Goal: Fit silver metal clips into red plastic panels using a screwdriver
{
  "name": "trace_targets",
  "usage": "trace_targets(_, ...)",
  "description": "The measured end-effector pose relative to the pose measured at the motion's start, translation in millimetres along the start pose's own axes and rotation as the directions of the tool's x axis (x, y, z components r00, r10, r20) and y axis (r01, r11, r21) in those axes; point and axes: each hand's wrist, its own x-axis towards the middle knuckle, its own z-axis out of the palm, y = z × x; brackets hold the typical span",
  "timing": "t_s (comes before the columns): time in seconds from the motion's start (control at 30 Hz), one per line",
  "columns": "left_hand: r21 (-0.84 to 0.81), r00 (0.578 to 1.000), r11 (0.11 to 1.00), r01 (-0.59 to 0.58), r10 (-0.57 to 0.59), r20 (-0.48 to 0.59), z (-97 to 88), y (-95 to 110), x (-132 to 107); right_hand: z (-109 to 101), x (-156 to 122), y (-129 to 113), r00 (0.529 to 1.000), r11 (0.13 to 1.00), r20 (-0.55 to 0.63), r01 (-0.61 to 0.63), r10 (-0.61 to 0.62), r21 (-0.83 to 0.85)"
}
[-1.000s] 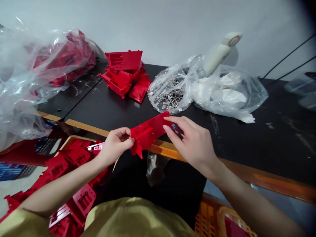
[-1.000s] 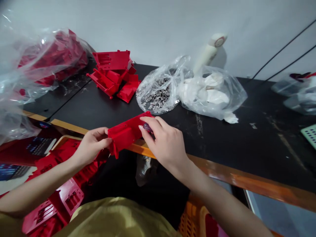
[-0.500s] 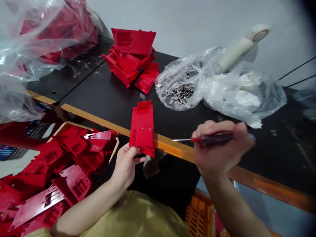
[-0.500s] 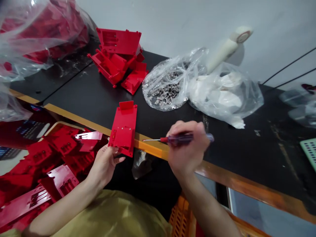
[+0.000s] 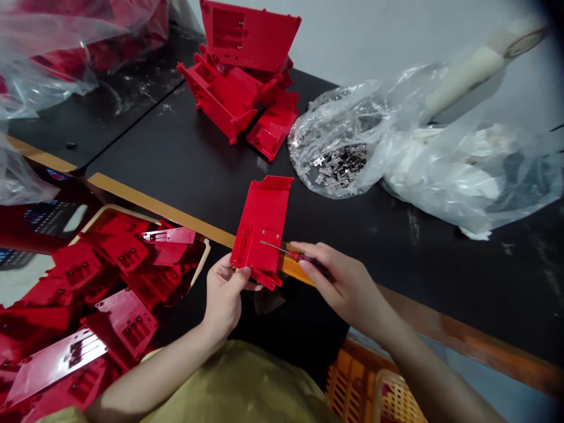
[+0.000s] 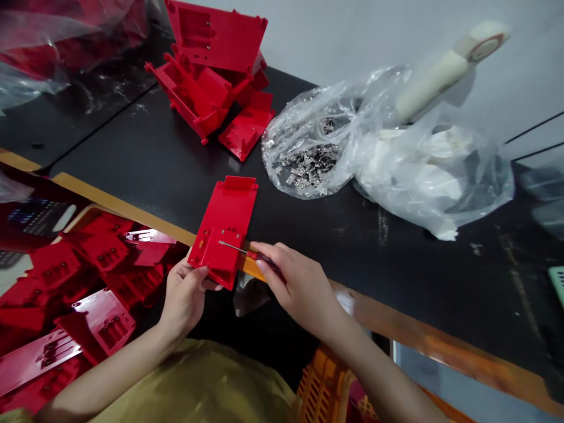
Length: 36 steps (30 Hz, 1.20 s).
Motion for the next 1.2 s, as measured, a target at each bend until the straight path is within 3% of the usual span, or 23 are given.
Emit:
trace_targets(0.13, 0.016, 1.0, 1.0, -0.002, 0.001, 0.013, -3.2, -0.5, -0.2, -5.9, 1.4, -1.2, 0.993, 0.994, 0.094, 0.073, -0.065, -0.084)
trace_targets(0.3, 0.042, 1.0, 0.999, 0.015, -0.014, -0.024, -0.2, 4.7, -1.1, -8.1, 7.0, -8.1, 0.994, 0.993, 0.074, 0.068, -0.075, 0.094)
trace_targets(0.47, 0.052, 0.998, 0.998, 0.044, -0.042, -0.043, 8.8, 7.2, -8.0, -0.2, 15.1, -8.2, 0.942, 0.942, 0.027, 0.335, -0.335, 0.028)
trace_targets(0.57, 0.048, 0.997, 0.997, 0.067, -0.065, -0.041, 12.1, 8.5, -10.1, 1.2, 18.2, -6.2, 0.913, 0.913, 0.0, 0.409, -0.409, 0.016)
trace_targets(0.77, 0.022, 0.996, 0.997, 0.07, -0.069, -0.06, 10.1, 7.8, -8.4, -5.8, 23.6, -1.0, 0.902, 0.904, 0.065, 0.427, -0.427, 0.014)
trace_targets(0.93, 0.022, 0.994, 0.998, 0.061, -0.058, -0.09, 9.4, 5.4, -8.3, -3.7, 22.3, 2.8, 0.878, 0.87, 0.094, 0.478, -0.47, -0.117)
trace_targets(1.2, 0.015, 0.995, 0.999, 0.05, -0.048, -0.086, 10.2, 5.5, -9.3, 7.4, 16.5, -2.2, 0.907, 0.904, -0.023, 0.416, -0.42, -0.104)
